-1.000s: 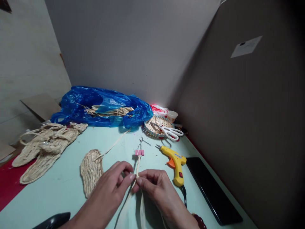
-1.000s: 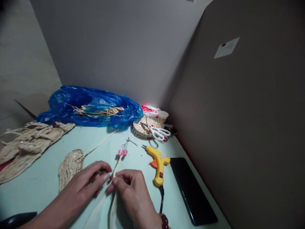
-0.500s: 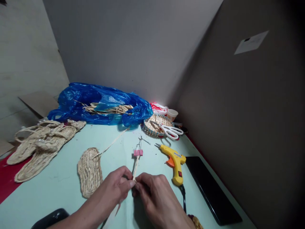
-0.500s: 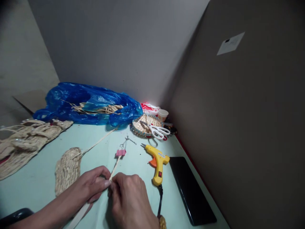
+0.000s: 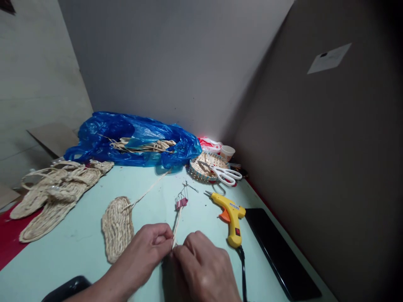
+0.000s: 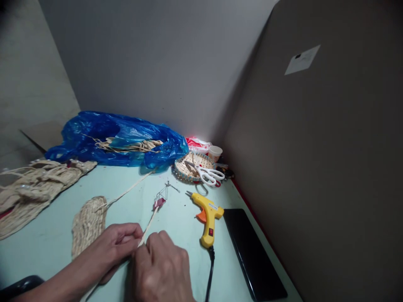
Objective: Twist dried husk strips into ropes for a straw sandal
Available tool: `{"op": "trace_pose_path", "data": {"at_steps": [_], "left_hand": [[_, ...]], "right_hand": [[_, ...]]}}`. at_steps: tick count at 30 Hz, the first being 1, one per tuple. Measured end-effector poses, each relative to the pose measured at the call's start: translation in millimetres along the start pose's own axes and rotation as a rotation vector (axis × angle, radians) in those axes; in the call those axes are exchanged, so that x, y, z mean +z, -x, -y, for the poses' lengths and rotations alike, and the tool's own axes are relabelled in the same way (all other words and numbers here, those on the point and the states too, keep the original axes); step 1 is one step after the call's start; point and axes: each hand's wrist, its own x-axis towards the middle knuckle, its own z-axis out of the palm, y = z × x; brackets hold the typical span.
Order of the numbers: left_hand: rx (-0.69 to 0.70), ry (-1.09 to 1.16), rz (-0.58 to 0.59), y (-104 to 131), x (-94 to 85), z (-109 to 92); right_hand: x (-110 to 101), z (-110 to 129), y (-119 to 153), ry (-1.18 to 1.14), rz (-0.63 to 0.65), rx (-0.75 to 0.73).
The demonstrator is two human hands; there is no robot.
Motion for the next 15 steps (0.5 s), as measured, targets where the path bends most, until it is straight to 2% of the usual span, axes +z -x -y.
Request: {"op": "trace_pose_path", "data": {"at_steps": [6, 9, 12, 14, 15], "left_hand": [[-0.089, 0.317, 0.084, 8, -0.2, -4], [-0.082, 0.387, 0.101, 9, -0.6, -1], [-0.031, 0.338, 0.103, 9, -0.4, 3], [-0.004, 0.303, 0.103, 8, 0.3, 5], [0.002, 0.296, 0.101, 9, 0.8, 5]], "right_hand": [[21, 0, 13, -0.004, 0.063, -0.108], [19, 0, 9, -0.032, 0.066, -0.110], [2, -1, -5, -0.175, 0.017, 0.121], [-9, -6, -15, -0.325, 0.060, 0.327], [-12, -8, -19, -0.414, 0.123, 0.429]]}}
